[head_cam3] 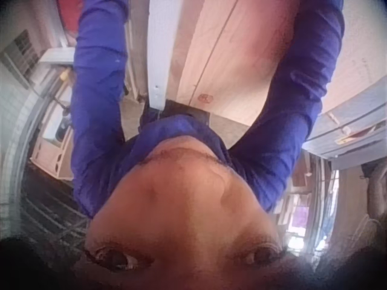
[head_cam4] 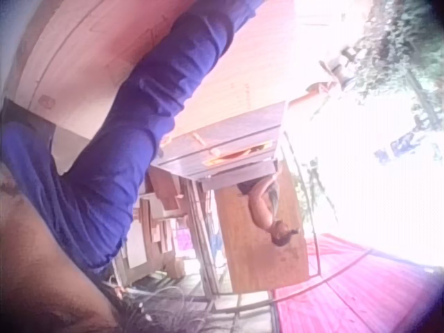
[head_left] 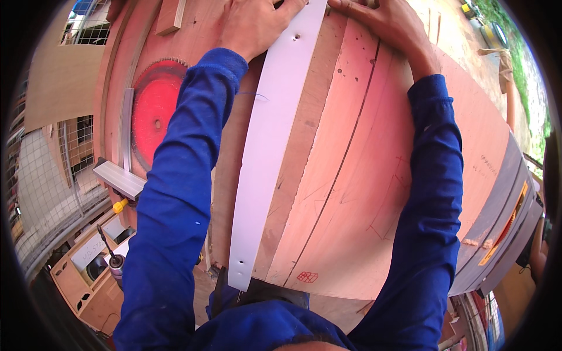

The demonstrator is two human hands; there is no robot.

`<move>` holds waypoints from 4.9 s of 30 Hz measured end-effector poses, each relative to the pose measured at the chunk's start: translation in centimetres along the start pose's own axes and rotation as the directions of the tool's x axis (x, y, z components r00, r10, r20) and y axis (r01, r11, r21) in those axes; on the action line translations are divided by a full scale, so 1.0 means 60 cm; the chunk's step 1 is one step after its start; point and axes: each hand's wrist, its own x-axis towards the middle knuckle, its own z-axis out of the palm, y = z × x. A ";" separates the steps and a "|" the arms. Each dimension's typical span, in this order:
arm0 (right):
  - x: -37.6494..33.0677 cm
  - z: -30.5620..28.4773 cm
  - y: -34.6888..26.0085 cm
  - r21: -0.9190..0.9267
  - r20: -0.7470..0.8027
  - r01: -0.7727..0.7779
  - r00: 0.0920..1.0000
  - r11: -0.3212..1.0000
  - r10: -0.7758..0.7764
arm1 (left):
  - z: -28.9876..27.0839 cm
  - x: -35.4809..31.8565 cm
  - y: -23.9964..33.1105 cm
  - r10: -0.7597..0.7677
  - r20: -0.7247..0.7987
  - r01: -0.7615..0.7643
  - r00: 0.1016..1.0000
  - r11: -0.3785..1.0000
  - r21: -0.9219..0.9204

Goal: The person measures and marks a large pink board with a tape measure and pencil, then aligns a white strip along the marked line. They use a cordless drill to fasten the strip to the board with screws. After securing the strip, they use a handheld blower to clear debris from the work surface.

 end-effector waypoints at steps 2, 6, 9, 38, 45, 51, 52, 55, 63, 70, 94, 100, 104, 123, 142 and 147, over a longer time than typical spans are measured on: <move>-0.007 -0.007 -0.007 0.042 0.001 0.015 1.000 0.999 -0.015 | -0.003 0.000 0.000 -0.009 0.017 0.009 1.000 1.000 -0.009; -0.016 -0.019 -0.020 0.097 -0.006 -0.062 0.998 0.993 0.063 | -0.011 0.002 -0.001 -0.041 0.089 0.043 0.995 0.999 -0.019; -0.013 -0.020 -0.022 0.058 0.061 -0.118 0.992 0.991 0.114 | -0.017 0.005 0.000 -0.115 0.098 0.111 0.988 0.992 0.053; -0.509 -0.037 -0.325 0.962 0.269 -0.201 0.801 -0.183 0.534 | -0.178 -0.086 0.124 -0.255 -0.278 0.173 0.926 0.942 -0.288; -0.509 -0.029 -0.322 0.924 0.376 -0.271 0.774 -0.270 0.509 | -0.456 -0.499 0.311 -0.185 0.340 0.358 0.922 0.741 -0.568; -0.513 0.012 -0.354 0.899 0.414 -0.296 0.812 -0.322 0.410 | -0.592 -0.680 0.288 -0.075 0.933 0.726 0.352 0.651 -0.222; -0.513 0.013 -0.359 0.892 0.432 -0.317 0.806 -0.323 0.405 | -0.612 -0.703 0.261 -0.178 0.982 0.806 0.065 0.589 0.053; -0.508 0.011 -0.376 0.871 0.459 -0.320 0.802 -0.372 0.384 | -0.620 -0.765 0.187 -0.576 0.771 0.798 0.273 0.583 0.153; -0.477 0.023 -0.419 0.736 0.540 -0.352 0.820 -0.578 0.188 | -0.491 -0.707 0.110 -0.384 -0.002 0.283 0.923 0.684 -0.673; -0.434 0.041 -0.433 0.557 0.628 -0.324 0.766 -0.765 0.133 | -0.522 -0.593 0.143 -0.413 0.077 0.361 0.907 0.671 -0.647; -0.260 0.043 -0.339 0.184 0.294 0.158 0.933 -0.970 0.207 | -0.524 -0.225 0.250 -0.284 0.479 0.487 0.831 0.786 -0.380; -0.208 0.039 -0.330 0.112 0.239 0.216 0.942 -0.970 0.237 | -0.507 -0.156 0.255 -0.255 0.507 0.433 0.823 0.860 -0.271; -0.181 0.037 -0.323 0.044 0.254 0.255 0.932 -0.966 0.258 | -0.503 -0.113 0.254 -0.253 0.542 0.411 0.801 0.891 -0.192; -0.159 0.056 -0.295 0.076 0.292 0.199 0.932 -0.977 0.213 | -0.452 0.056 0.277 -0.254 0.709 0.355 0.658 0.935 0.006; -0.162 0.056 -0.282 0.033 0.300 0.127 0.945 -0.991 0.131 | -0.433 0.127 0.296 -0.217 0.749 0.183 0.625 0.975 0.130; -0.159 0.063 -0.281 -0.025 0.358 0.103 0.930 -0.994 0.087 | -0.428 0.112 0.307 -0.219 0.752 0.138 0.621 0.976 0.170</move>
